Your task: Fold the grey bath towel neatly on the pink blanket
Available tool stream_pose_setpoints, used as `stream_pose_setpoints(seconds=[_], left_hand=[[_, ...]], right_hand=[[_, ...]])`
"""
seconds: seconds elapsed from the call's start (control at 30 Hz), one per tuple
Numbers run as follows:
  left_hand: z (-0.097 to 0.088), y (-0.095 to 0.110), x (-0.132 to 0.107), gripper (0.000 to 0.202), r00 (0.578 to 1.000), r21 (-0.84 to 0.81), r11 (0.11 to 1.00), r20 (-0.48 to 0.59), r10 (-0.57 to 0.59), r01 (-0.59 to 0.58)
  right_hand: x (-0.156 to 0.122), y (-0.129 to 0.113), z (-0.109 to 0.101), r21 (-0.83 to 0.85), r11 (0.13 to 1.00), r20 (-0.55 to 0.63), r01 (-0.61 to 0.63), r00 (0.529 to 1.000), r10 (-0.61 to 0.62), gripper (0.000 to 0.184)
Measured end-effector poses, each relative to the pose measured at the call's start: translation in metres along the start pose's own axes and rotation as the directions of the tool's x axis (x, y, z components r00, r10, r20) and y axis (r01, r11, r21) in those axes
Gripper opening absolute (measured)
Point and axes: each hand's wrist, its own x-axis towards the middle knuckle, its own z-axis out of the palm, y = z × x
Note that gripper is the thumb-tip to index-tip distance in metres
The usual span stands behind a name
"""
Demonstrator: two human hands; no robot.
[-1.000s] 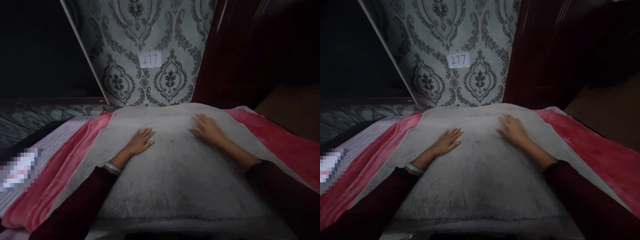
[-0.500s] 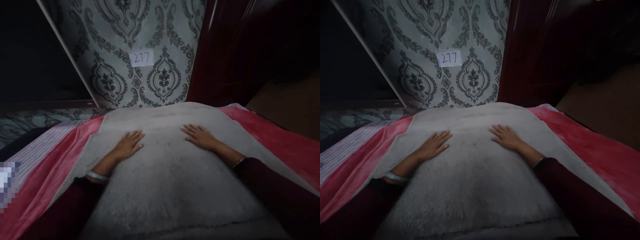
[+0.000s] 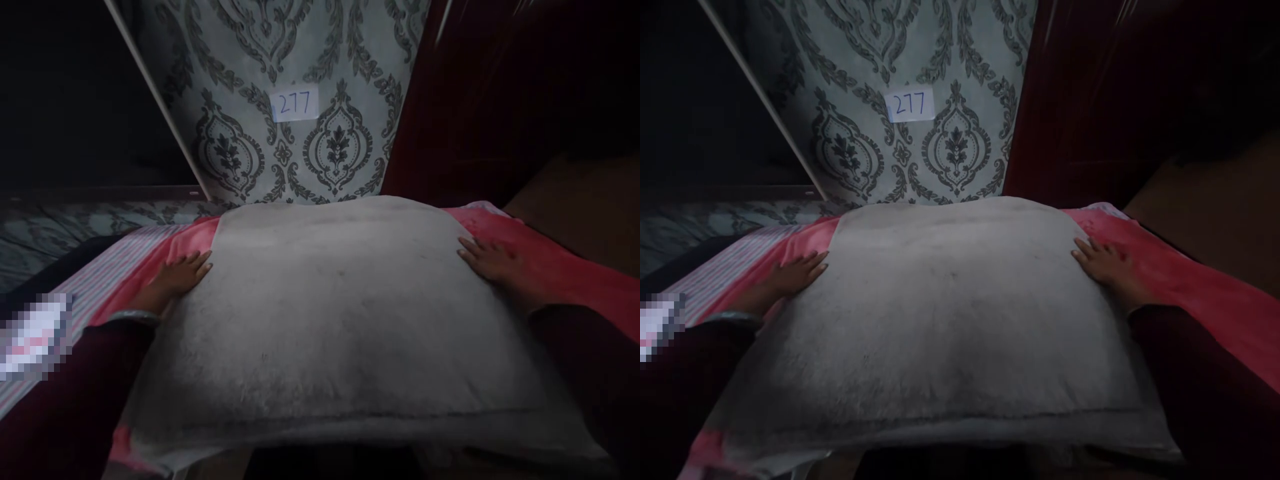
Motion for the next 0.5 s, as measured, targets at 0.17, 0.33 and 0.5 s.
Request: stream_pose_setpoints(seconds=[0.17, 0.33, 0.5], left_hand=[[-0.017, 0.072, -0.037, 0.06, 0.982, -0.016, 0.986, 0.087, 0.166, -0.166], [0.004, 0.136, -0.12, 0.064, 0.812, -0.132, 0.807, 0.022, 0.584, -0.576], [0.02, 0.113, -0.15, 0.066, 0.899, -0.118, 0.895, 0.03, 0.436, -0.43]], right_hand=[[-0.062, -0.098, -0.03, 0.048, 0.971, 0.017, 0.233, 0.972, -0.234, 0.057], [-0.151, -0.152, -0.026, 0.122, 0.824, 0.101, 0.553, 0.819, -0.564, 0.061], [-0.176, -0.102, -0.026, 0.076, 0.944, 0.198, 0.32, 0.923, -0.329, 0.064]])
